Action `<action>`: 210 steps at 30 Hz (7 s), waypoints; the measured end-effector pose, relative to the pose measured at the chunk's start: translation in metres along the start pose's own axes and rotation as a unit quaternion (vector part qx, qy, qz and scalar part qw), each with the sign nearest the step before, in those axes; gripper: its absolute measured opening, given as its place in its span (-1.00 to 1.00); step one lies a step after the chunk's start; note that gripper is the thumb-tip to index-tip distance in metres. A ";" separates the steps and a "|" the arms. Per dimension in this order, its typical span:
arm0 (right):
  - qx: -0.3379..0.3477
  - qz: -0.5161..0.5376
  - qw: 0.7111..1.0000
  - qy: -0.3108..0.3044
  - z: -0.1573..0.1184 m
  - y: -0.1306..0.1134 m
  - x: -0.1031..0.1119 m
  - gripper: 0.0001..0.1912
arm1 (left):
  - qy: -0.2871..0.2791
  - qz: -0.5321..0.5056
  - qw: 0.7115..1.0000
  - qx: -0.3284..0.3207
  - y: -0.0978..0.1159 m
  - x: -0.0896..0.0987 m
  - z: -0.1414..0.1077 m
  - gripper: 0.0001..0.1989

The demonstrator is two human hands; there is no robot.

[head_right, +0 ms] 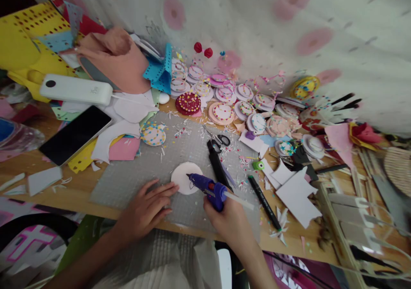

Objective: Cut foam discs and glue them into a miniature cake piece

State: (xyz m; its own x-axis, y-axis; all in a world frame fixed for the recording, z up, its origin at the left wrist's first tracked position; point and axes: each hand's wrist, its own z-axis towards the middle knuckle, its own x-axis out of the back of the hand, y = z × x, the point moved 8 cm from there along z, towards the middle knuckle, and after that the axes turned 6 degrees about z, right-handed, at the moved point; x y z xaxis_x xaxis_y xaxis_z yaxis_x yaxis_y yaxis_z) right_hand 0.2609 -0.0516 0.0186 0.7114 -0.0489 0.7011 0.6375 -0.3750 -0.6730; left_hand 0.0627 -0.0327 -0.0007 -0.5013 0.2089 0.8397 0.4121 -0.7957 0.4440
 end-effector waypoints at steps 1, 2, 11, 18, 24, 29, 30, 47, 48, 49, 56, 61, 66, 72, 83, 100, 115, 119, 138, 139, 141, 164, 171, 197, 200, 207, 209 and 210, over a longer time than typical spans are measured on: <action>0.003 -0.001 1.000 -0.004 0.000 -0.001 0.000 -0.72 | -0.001 0.000 1.000 0.001 0.000 0.000 0.000 -0.92; 0.006 -0.002 1.000 -0.006 0.000 -0.001 0.000 -0.73 | 0.000 0.000 1.000 0.002 -0.001 0.000 0.000 -0.92; 0.026 -0.009 1.000 -0.015 0.003 -0.009 0.000 -0.73 | 0.015 0.005 1.000 0.005 0.001 0.005 0.004 -0.89; 0.029 -0.014 0.999 -0.029 0.004 -0.008 -0.004 -0.76 | 0.007 -0.004 1.000 0.008 -0.001 0.002 0.003 -0.92; 0.039 -0.019 0.998 -0.046 0.004 -0.013 -0.006 -0.77 | 0.005 -0.003 1.000 0.009 0.000 0.004 0.003 -0.90; 0.046 -0.034 0.997 -0.042 0.005 -0.012 -0.005 -0.78 | 0.004 0.004 1.000 0.007 0.000 0.002 0.002 -0.91; 0.049 -0.037 0.997 -0.039 0.005 -0.011 -0.005 -0.78 | 0.005 0.006 1.000 0.006 0.000 0.002 0.002 -0.91; 0.087 -0.043 0.995 0.005 0.004 -0.020 0.004 -0.81 | 0.026 0.016 1.000 0.005 0.002 0.005 0.004 -0.87; 0.084 -0.044 0.995 0.005 0.004 -0.020 0.004 -0.81 | 0.025 0.018 1.000 0.004 0.002 0.005 0.004 -0.87; 0.083 -0.044 0.996 0.005 0.004 -0.019 0.005 -0.81 | 0.024 0.021 0.999 0.003 0.003 0.005 0.004 -0.87; 0.078 -0.035 0.996 0.006 0.005 -0.019 0.006 -0.81 | 0.025 0.045 0.999 -0.002 0.005 0.005 0.004 -0.87; 0.076 -0.036 0.996 0.008 0.005 -0.019 0.007 -0.78 | 0.031 0.040 0.999 0.000 0.005 0.006 0.004 -0.86; 0.056 -0.031 0.998 0.002 0.005 -0.012 0.008 -0.78 | 0.029 0.028 0.999 0.001 0.004 0.005 0.004 -0.85; 0.050 -0.034 0.998 -0.007 0.005 -0.011 0.007 -0.77 | 0.025 0.025 0.999 0.004 0.003 0.003 0.004 -0.84; 0.043 -0.039 0.998 -0.008 0.005 -0.008 0.006 -0.78 | 0.029 0.028 0.999 0.004 0.003 0.005 0.004 -0.84; 0.012 -0.055 0.998 -0.001 0.001 0.000 0.007 -0.74 | 0.010 0.012 1.000 0.010 0.001 0.000 0.002 -0.86; -0.005 -0.071 0.997 -0.015 -0.005 0.000 0.004 -0.75 | 0.011 0.009 1.000 0.015 0.001 0.000 0.001 -0.86; -0.003 -0.068 0.998 -0.017 -0.006 0.000 0.003 -0.74 | 0.016 0.008 1.000 0.016 0.001 0.001 0.002 -0.86; 0.003 0.012 1.000 0.008 -0.006 0.008 0.012 -0.70 | 0.022 0.018 1.000 0.010 0.003 0.004 0.004 -0.86; 0.002 0.009 1.000 -0.001 -0.006 0.007 0.009 -0.70 | 0.017 0.018 1.000 0.011 0.002 0.003 0.004 -0.86; 0.000 0.004 1.000 -0.013 -0.006 0.003 0.006 -0.70 | 0.011 0.018 1.000 0.012 0.002 0.002 0.004 -0.87; 0.056 -0.005 0.998 -0.021 -0.005 -0.010 -0.004 -0.78 | 0.025 0.025 0.999 0.004 0.003 0.006 0.005 -0.88; 0.044 -0.025 0.999 -0.017 -0.004 -0.012 -0.001 -0.79 | 0.009 0.020 1.000 0.009 0.002 0.002 0.002 -0.89; 0.022 -0.055 0.998 -0.017 -0.003 -0.010 0.005 -0.77 | 0.018 0.020 1.000 0.006 0.002 0.004 0.003 -0.86; 0.025 -0.051 0.998 -0.009 -0.002 -0.009 0.005 -0.77 | 0.021 0.024 0.999 0.004 0.003 0.005 0.002 -0.87; 0.023 -0.048 0.998 -0.026 -0.001 -0.009 0.002 -0.74 | 0.004 0.007 1.000 0.010 0.001 -0.001 0.001 -0.86; 0.019 -0.051 0.998 -0.019 -0.001 -0.008 0.002 -0.73 | 0.004 0.006 1.000 0.011 0.000 -0.001 0.002 -0.86; 0.024 -0.051 0.998 -0.014 -0.002 -0.008 0.003 -0.73 | 0.004 0.007 1.000 0.011 0.000 -0.001 0.002 -0.86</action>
State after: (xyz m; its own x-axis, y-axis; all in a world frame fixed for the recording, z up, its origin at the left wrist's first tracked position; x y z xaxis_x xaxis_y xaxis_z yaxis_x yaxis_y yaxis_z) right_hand 0.2572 -0.0501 0.0267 0.6497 0.0126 0.7601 0.7196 -0.3327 -0.6095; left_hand 0.0646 -0.0320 -0.0005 -0.5013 0.1941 0.8432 0.4359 -0.7852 0.4399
